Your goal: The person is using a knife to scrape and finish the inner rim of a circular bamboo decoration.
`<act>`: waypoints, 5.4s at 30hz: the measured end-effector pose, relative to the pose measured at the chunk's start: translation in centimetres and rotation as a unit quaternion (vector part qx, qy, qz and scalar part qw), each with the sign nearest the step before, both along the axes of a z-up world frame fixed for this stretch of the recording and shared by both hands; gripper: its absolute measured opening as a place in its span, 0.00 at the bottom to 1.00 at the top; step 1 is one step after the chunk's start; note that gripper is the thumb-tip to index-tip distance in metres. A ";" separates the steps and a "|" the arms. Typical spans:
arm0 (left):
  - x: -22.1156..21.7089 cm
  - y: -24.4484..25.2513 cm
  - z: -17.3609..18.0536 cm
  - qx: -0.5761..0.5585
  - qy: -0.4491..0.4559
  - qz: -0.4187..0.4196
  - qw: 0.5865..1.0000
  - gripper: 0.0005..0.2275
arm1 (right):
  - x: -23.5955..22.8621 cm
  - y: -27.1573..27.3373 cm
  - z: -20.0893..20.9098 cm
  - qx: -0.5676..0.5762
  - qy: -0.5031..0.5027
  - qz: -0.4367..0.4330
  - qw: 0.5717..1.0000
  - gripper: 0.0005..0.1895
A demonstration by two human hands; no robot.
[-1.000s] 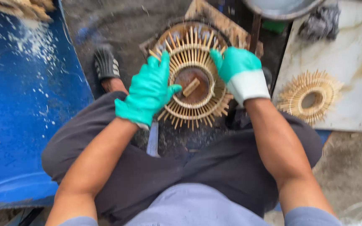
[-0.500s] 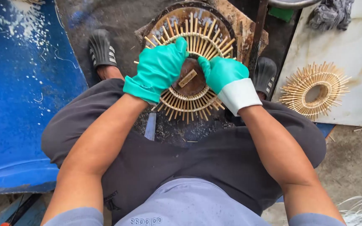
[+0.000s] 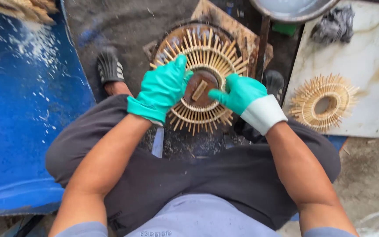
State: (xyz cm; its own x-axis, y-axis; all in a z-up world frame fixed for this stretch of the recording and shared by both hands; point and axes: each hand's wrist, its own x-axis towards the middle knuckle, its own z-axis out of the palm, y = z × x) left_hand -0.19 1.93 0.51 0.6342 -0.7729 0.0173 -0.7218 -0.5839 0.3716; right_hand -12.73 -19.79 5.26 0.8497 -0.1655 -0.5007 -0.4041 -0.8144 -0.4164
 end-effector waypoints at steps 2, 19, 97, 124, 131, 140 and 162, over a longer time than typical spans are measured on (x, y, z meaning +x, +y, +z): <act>-0.4 0.2 2.1 0.038 0.016 -0.018 0.999 0.19 | -0.7 0.3 -0.9 0.075 0.010 -0.079 0.994 0.28; 0.8 1.8 1.4 0.090 0.208 0.001 0.974 0.30 | 4.8 -1.2 -3.7 -0.080 -0.180 -0.068 0.978 0.29; -1.1 4.6 18.5 -0.387 0.152 0.123 0.901 0.09 | 1.1 -9.5 3.8 0.416 -0.351 -0.123 0.830 0.35; -5.0 3.5 -1.1 -0.411 0.549 0.364 0.630 0.13 | 0.8 -8.9 0.8 0.156 0.046 -0.221 0.962 0.28; -3.9 4.0 -3.5 -0.440 0.510 0.369 0.640 0.12 | 0.5 -8.3 -3.4 0.116 -0.070 -0.188 0.973 0.29; -2.7 4.0 -3.6 -0.363 0.397 0.357 0.764 0.17 | 2.2 -7.2 -2.9 0.052 -0.106 -0.168 0.979 0.30; -1.9 -8.1 5.4 0.195 0.075 -0.031 0.977 0.47 | 3.0 -6.8 -5.1 -0.037 -0.101 -0.121 0.987 0.29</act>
State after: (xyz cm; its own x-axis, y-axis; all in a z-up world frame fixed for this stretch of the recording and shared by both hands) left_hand -2.05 -6.20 5.88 0.5596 -0.7389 -0.3754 -0.7145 -0.6596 0.2333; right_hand -9.69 -26.60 0.20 0.8618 -0.4061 -0.3040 -0.5057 -0.7350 -0.4517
